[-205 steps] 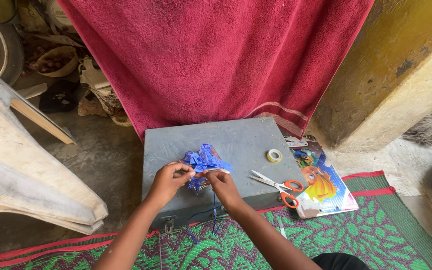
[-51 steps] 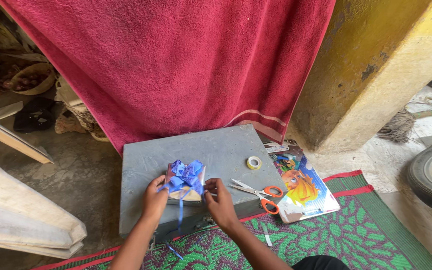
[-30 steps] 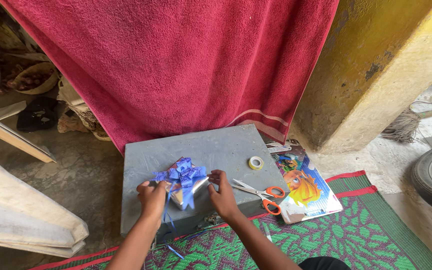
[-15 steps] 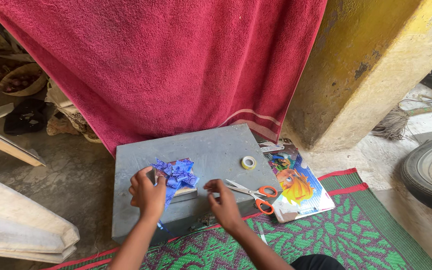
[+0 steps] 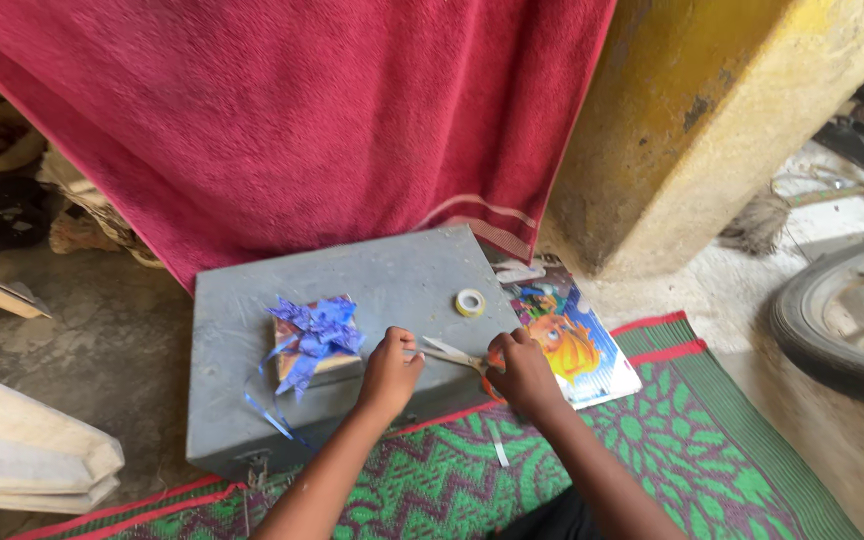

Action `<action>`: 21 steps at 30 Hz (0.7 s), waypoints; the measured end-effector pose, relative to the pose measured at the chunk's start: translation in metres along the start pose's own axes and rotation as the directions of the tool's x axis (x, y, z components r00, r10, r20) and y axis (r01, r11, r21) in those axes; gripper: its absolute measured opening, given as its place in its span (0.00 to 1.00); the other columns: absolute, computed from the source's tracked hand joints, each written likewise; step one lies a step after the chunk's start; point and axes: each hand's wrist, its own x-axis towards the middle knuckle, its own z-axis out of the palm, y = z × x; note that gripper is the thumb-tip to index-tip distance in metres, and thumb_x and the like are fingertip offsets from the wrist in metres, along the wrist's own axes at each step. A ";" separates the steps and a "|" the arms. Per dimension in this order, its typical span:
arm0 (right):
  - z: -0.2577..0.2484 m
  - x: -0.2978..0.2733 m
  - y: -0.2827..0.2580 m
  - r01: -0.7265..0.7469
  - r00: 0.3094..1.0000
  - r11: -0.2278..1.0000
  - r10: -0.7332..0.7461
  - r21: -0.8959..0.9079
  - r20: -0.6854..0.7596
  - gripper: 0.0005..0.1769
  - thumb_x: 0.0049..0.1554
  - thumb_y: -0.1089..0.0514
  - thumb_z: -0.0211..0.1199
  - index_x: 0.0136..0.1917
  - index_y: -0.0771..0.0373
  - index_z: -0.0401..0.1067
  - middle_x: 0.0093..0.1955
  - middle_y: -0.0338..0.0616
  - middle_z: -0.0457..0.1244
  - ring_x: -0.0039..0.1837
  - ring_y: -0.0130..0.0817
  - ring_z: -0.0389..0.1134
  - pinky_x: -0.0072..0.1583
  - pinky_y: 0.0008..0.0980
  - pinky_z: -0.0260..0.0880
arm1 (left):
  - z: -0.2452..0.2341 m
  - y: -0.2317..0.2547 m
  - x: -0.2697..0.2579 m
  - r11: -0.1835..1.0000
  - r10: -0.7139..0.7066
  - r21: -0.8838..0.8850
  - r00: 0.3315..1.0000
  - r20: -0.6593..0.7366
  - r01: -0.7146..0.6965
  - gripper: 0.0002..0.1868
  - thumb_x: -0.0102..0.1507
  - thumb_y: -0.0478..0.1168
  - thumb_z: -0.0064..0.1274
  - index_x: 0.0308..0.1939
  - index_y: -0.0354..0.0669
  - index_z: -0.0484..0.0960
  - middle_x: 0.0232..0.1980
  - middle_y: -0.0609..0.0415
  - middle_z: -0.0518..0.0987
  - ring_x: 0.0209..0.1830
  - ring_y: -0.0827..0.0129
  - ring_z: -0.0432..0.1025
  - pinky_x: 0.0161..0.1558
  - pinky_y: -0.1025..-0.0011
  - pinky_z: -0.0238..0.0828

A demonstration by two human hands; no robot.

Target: The person secures a blue ribbon bow on a small wrapped box using clear tape and scissors. They repeatedly cut small pieces of tape, place them over the ribbon, and trim the excess, adjusting the bow as needed.

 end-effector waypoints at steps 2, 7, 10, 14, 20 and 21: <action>-0.005 -0.005 0.003 -0.023 0.999 1.000 0.023 -0.013 0.040 0.20 0.45 0.62 0.72 0.51 0.63 0.73 0.54 0.55 0.63 0.58 0.56 0.65 0.58 0.46 0.68 | 0.017 -0.020 0.005 0.996 -0.031 0.080 0.999 -0.024 0.032 0.22 0.58 0.38 0.61 0.52 0.38 0.69 0.50 0.46 0.81 0.47 0.57 0.78 0.50 0.62 0.74; -0.010 -0.020 0.002 0.002 0.998 1.000 -0.003 0.020 0.067 0.24 0.47 0.59 0.73 0.55 0.64 0.70 0.54 0.55 0.62 0.57 0.55 0.65 0.58 0.45 0.69 | 0.043 -0.052 0.013 0.985 -0.003 0.170 0.998 -0.061 0.013 0.25 0.54 0.38 0.66 0.50 0.38 0.72 0.46 0.45 0.81 0.47 0.54 0.76 0.49 0.60 0.74; -0.015 -0.020 -0.001 0.047 0.995 0.996 -0.041 -0.071 0.086 0.23 0.48 0.60 0.71 0.56 0.62 0.69 0.54 0.52 0.62 0.58 0.54 0.65 0.58 0.46 0.68 | 0.051 -0.052 0.019 0.981 0.009 0.192 0.997 -0.076 0.006 0.24 0.53 0.38 0.66 0.49 0.40 0.73 0.39 0.50 0.85 0.45 0.56 0.78 0.48 0.60 0.73; -0.019 -0.021 -0.004 0.058 0.991 0.987 -0.038 -0.150 0.129 0.24 0.47 0.62 0.68 0.56 0.61 0.67 0.53 0.49 0.62 0.60 0.52 0.65 0.58 0.46 0.69 | 0.057 -0.052 0.020 0.978 -0.153 0.131 0.985 -0.078 0.162 0.23 0.55 0.38 0.63 0.52 0.41 0.73 0.38 0.53 0.85 0.42 0.60 0.80 0.46 0.63 0.75; -0.022 -0.023 -0.004 -0.107 0.967 0.994 0.113 -0.037 0.227 0.22 0.53 0.59 0.66 0.57 0.61 0.61 0.56 0.49 0.59 0.54 0.54 0.67 0.53 0.48 0.69 | 0.058 -0.073 0.041 0.947 -0.313 -0.091 0.948 -0.053 0.308 0.24 0.57 0.42 0.64 0.53 0.39 0.74 0.44 0.49 0.86 0.43 0.63 0.80 0.47 0.66 0.75; -0.021 -0.023 -0.004 -0.074 0.976 0.997 0.073 -0.003 0.203 0.21 0.53 0.59 0.67 0.56 0.61 0.61 0.55 0.50 0.59 0.53 0.55 0.68 0.52 0.48 0.70 | 0.058 -0.079 0.043 0.938 -0.330 -0.131 0.942 -0.057 0.320 0.23 0.58 0.43 0.64 0.53 0.39 0.76 0.45 0.48 0.86 0.43 0.64 0.80 0.47 0.67 0.75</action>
